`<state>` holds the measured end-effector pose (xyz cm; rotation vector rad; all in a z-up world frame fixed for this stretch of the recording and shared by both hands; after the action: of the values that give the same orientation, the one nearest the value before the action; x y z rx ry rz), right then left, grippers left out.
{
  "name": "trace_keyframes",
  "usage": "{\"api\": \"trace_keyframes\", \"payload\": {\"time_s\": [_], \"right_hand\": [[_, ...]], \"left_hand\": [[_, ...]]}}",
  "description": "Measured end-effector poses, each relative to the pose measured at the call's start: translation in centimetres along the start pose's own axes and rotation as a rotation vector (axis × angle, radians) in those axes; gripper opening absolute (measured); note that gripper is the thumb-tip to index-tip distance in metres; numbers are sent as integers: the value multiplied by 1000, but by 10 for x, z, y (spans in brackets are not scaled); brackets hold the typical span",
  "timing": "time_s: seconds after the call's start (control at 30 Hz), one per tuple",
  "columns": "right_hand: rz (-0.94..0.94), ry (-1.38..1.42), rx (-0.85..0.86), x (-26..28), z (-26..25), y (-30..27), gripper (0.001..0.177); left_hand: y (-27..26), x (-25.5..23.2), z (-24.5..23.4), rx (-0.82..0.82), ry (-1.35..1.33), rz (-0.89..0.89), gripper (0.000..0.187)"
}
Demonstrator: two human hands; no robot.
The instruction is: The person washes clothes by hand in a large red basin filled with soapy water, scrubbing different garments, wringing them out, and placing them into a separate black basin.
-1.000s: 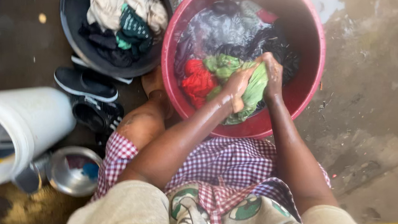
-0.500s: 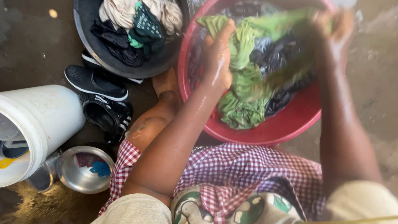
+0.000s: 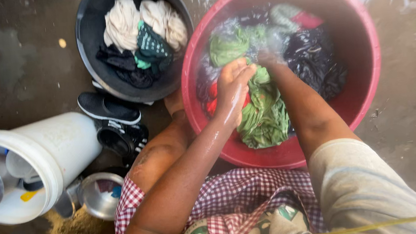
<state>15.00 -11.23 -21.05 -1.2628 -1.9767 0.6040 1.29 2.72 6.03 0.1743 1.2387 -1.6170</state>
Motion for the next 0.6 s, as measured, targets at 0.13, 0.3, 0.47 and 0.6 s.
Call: {"api": "trace_keyframes", "payload": {"time_s": [0.13, 0.3, 0.47, 0.6], "right_hand": [[-116, 45, 56, 16, -57, -19, 52], [-506, 354, -12, 95, -167, -203, 48], [-757, 702, 104, 112, -227, -302, 35], [-745, 1129, 144, 95, -195, -268, 59]], "left_hand": [[14, -8, 7, 50, 20, 104, 59], [-23, -53, 42, -7, 1516, 716, 89], [-38, -89, 64, 300, 1236, 522, 73], [-42, -102, 67, 345, 1095, 469, 31]]}}
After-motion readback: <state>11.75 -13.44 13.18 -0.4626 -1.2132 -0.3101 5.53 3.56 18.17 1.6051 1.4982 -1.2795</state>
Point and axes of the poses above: each hand's wrist, its own y-axis towards the middle knuckle, its own z-axis out of the palm, x = y × z, the point moved 5 cm from there along y, towards the middle knuckle, and after that the axes turned 13 degrees about x, right-handed, at the moved point
